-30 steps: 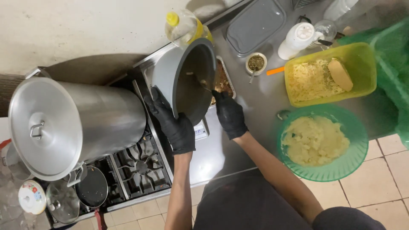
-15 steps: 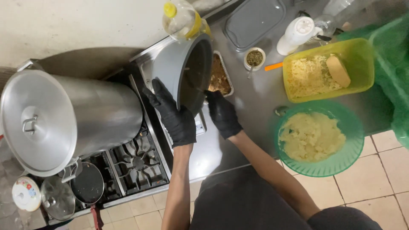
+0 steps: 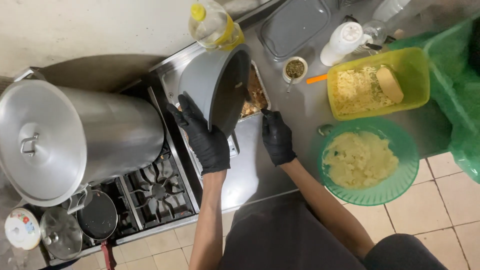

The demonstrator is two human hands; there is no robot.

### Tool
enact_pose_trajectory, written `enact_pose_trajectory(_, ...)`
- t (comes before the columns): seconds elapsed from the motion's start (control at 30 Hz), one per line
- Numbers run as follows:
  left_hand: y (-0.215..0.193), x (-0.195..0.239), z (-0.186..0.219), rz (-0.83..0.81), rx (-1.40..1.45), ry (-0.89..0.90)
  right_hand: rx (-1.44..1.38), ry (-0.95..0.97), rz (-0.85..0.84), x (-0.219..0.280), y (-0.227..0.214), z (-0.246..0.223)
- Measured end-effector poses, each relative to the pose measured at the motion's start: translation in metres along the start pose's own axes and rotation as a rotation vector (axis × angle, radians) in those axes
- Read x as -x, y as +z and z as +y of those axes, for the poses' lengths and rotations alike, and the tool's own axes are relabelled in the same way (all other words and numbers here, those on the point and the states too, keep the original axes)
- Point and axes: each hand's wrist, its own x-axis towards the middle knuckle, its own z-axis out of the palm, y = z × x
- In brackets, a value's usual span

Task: Filling small foil containers with layers of meat mixture and mashed potatoes using a spoon and a scale.

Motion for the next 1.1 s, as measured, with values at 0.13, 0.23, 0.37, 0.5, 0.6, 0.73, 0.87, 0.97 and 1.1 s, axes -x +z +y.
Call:
enact_pose_trajectory(0.13, -0.005, -0.007, 0.007, -0.019, -0.207, 0.029, -0.022, -0.076, 0.022, -0.017, 0.027, 0.002)
enact_pose_trajectory(0.23, -0.004, 0.006, 0.005, -0.021, -0.105, -0.002, -0.068, -0.164, -0.011, -0.015, 0.038, 0.002)
enact_pose_trajectory(0.37, -0.008, 0.004, 0.000, 0.034, 0.106, 0.058, -0.068, -0.195, -0.004, -0.017, 0.036, 0.013)
enact_pose_trajectory(0.5, -0.015, 0.008, -0.001, 0.016, -0.058, 0.015, -0.044, -0.073, 0.015, 0.000, 0.011, 0.015)
enact_pose_trajectory(0.6, -0.021, 0.002, 0.003, 0.094, -0.029, 0.066, 0.004, -0.048, -0.012, -0.003, 0.014, 0.017)
enact_pose_trajectory(0.73, -0.031, -0.001, 0.007, 0.177, -0.268, 0.140, 0.011, -0.056, 0.010, -0.003, 0.024, 0.042)
enact_pose_trajectory(0.87, -0.041, -0.002, -0.010, 0.301, -0.129, 0.083, -0.524, 0.343, -0.145, -0.010, 0.032, 0.085)
enact_pose_trajectory(0.97, -0.056, -0.003, -0.020, 0.382, 0.188, -0.066, -0.975, 0.796, -0.436, -0.023, 0.027, 0.087)
enact_pose_trajectory(1.1, -0.064, -0.001, -0.019, 0.401, 0.817, -0.762, -1.046, 0.906, -0.538, -0.028, 0.012, 0.089)
